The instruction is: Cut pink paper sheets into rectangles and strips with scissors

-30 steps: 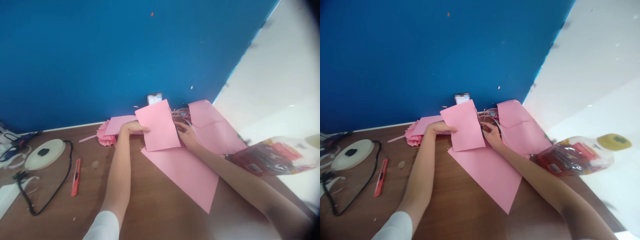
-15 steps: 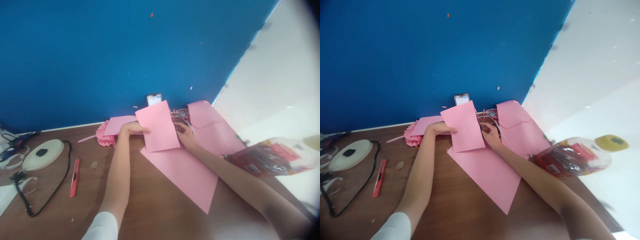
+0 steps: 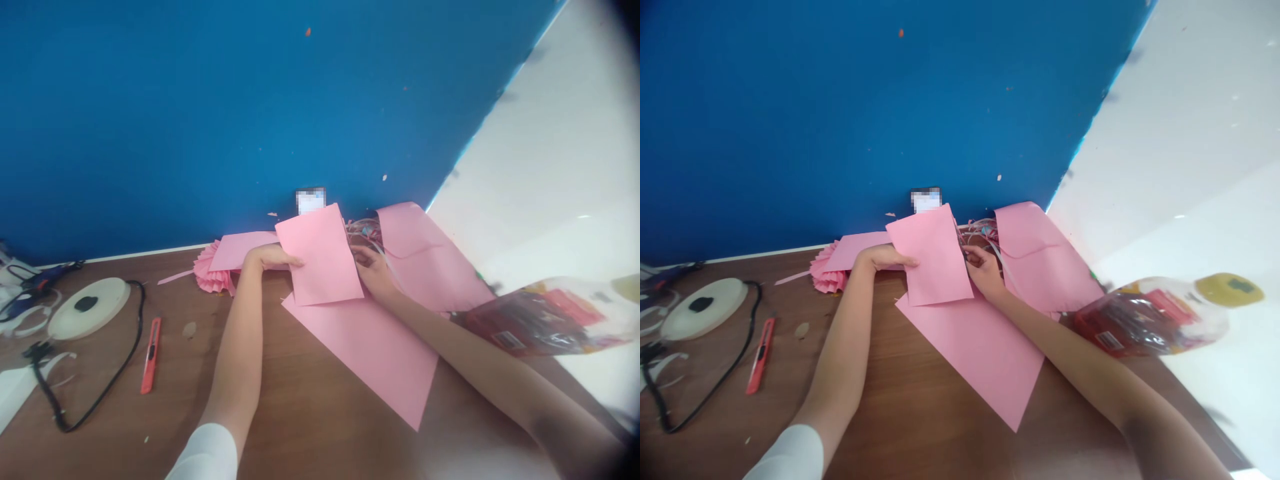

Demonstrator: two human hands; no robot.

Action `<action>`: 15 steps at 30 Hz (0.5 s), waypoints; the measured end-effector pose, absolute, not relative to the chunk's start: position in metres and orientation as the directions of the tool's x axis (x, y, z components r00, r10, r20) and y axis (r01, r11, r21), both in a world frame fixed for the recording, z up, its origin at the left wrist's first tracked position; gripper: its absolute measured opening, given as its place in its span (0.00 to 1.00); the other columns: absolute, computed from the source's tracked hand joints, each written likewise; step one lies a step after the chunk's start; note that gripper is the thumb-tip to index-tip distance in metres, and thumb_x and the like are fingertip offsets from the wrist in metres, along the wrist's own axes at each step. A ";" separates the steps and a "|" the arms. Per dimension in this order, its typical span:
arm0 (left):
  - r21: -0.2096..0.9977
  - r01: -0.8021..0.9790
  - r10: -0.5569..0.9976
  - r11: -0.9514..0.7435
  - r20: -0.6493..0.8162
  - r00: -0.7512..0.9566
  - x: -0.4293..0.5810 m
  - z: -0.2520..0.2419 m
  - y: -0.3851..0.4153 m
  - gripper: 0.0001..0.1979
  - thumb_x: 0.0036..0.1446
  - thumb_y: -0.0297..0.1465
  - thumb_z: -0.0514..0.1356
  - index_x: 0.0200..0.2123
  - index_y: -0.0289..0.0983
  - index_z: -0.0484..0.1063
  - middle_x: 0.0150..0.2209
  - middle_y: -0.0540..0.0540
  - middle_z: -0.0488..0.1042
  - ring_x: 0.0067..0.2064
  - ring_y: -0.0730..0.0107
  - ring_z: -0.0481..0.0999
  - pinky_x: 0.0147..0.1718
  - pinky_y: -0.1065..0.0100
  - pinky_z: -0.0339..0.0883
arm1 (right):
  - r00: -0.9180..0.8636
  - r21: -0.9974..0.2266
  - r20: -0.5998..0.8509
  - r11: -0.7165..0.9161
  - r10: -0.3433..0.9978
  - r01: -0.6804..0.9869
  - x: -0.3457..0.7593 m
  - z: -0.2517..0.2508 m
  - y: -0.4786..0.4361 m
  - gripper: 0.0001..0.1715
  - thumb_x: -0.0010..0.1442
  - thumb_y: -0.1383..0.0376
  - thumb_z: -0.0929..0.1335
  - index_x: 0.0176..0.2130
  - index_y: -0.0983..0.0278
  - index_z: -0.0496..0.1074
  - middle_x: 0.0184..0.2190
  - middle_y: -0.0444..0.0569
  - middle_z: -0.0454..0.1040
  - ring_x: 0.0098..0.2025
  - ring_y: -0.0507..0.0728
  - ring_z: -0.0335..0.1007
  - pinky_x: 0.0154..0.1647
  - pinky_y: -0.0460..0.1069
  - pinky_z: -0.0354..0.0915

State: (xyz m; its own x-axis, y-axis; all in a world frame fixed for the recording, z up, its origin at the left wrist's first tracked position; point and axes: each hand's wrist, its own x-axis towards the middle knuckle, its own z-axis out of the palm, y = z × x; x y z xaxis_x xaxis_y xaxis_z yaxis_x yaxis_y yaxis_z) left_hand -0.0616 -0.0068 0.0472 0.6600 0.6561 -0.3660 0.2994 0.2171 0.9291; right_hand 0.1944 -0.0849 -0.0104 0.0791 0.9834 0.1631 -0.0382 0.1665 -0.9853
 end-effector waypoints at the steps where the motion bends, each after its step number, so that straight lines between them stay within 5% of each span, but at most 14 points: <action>1: 0.924 0.311 0.655 0.223 -0.378 0.654 -0.061 0.046 -0.006 0.33 0.41 0.31 0.70 0.53 0.35 0.69 0.57 0.37 0.67 0.57 0.53 0.67 0.59 0.52 0.58 | 0.079 -0.985 0.164 0.168 0.983 -0.049 0.194 -0.011 -0.085 0.22 0.47 0.57 0.72 0.42 0.63 0.73 0.27 0.45 0.74 0.29 0.55 0.70 0.31 0.50 0.66; 15: 0.927 0.304 0.631 0.222 -0.374 0.680 -0.061 0.040 -0.002 0.31 0.41 0.31 0.70 0.51 0.35 0.70 0.55 0.37 0.69 0.57 0.53 0.67 0.59 0.52 0.57 | 0.094 -0.983 0.180 0.183 0.979 -0.023 0.196 -0.014 -0.083 0.21 0.48 0.58 0.72 0.43 0.60 0.73 0.31 0.47 0.75 0.33 0.56 0.72 0.35 0.51 0.68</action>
State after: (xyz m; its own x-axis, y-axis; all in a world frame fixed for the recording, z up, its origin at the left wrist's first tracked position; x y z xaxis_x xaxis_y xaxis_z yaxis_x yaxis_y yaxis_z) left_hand -0.0613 -0.0022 0.0401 0.6802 0.6306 -0.3738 0.3035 0.2219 0.9266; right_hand 0.1957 -0.0827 -0.0136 0.0941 0.9792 0.1800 -0.0234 0.1829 -0.9828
